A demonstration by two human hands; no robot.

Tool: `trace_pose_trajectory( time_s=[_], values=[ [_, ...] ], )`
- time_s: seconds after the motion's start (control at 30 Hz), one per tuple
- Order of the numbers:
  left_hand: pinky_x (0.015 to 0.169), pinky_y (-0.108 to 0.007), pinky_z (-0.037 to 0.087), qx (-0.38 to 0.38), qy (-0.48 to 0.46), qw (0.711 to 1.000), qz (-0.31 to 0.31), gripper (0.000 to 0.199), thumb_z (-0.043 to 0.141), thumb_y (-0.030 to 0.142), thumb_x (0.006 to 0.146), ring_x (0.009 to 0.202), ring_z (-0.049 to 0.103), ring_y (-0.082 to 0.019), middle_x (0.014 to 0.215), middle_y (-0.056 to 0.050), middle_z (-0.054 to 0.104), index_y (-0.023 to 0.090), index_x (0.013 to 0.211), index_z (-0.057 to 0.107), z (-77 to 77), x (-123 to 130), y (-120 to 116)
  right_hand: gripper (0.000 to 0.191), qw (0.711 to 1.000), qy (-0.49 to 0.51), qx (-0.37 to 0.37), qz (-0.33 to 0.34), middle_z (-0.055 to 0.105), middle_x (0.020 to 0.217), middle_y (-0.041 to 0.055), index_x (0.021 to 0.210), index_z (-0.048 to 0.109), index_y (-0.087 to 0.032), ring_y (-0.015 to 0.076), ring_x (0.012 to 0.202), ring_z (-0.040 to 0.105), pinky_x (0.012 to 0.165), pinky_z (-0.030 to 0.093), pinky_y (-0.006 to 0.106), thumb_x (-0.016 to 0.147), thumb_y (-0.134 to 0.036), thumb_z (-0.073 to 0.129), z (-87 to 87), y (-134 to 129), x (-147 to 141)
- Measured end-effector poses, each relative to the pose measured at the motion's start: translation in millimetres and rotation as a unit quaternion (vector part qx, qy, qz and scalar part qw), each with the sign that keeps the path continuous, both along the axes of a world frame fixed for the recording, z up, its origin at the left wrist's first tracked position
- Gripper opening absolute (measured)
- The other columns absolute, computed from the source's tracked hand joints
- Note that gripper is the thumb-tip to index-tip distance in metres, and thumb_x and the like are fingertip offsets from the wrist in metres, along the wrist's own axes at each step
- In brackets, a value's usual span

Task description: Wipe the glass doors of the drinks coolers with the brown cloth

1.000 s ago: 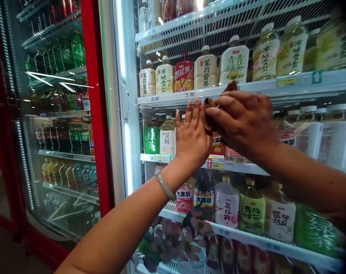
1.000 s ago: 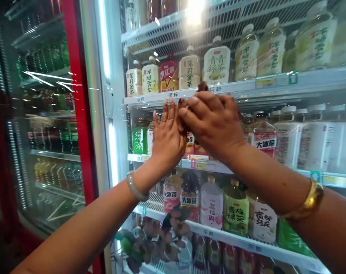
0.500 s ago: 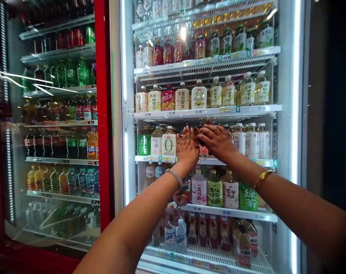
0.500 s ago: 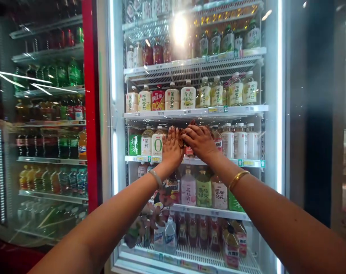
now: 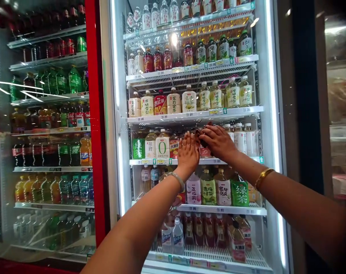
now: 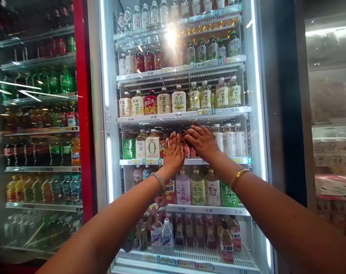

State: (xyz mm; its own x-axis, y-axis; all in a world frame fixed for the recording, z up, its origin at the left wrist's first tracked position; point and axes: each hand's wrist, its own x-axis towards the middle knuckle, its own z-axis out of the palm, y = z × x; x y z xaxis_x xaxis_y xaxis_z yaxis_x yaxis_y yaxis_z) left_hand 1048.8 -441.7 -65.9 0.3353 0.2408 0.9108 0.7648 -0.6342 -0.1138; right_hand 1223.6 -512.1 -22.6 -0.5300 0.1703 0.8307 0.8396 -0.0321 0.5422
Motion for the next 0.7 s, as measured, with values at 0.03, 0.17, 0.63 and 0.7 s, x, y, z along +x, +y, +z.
trace_pose_trajectory(
  time_s=[0.03,0.17,0.63,0.7],
  values=[
    [0.136,-0.053,0.014,0.007,-0.006,1.0,0.001,0.068,0.036,0.029,0.106,0.165,0.01,-0.025,0.176,-0.018,0.013,0.004,0.167,0.021,-1.3,2,1,0.031,1.0,0.011,0.014,0.0,0.065,0.145,0.005,0.127,0.069,-0.026,0.0242,0.144,0.046,0.123,0.032,0.047,0.099,-0.02,0.056,-3.6,-2,5],
    [0.136,-0.056,0.009,0.037,-0.006,0.999,-0.005,0.065,0.032,0.029,0.107,0.166,0.006,-0.024,0.177,-0.013,0.013,0.011,0.168,0.02,-9.9,14,9,0.029,0.997,0.027,0.065,0.001,0.068,0.14,0.006,0.125,0.07,-0.026,0.0257,0.142,0.047,0.124,0.033,0.049,0.098,-0.025,0.061,-37.0,-2,9],
    [0.137,-0.052,0.005,0.09,0.044,0.994,-0.044,0.067,0.034,0.029,0.106,0.165,0.004,-0.021,0.177,-0.01,0.014,0.012,0.169,0.016,-3.3,50,3,0.024,0.99,0.029,0.141,0.0,0.073,0.131,0.0052,0.118,0.07,-0.028,0.0253,0.132,0.056,0.116,0.035,0.047,0.095,-0.03,0.066,-39.1,-6,54],
    [0.137,-0.055,0.003,0.079,0.037,0.995,-0.043,0.067,0.033,0.028,0.106,0.166,0.003,-0.023,0.176,-0.012,0.013,0.008,0.168,0.017,-2.0,62,-1,0.023,0.992,-0.002,0.124,-0.006,0.074,0.13,0.0036,0.117,0.071,-0.03,0.0246,0.13,0.057,0.113,0.035,0.046,0.095,-0.029,0.066,-42.0,-8,59]
  ],
)
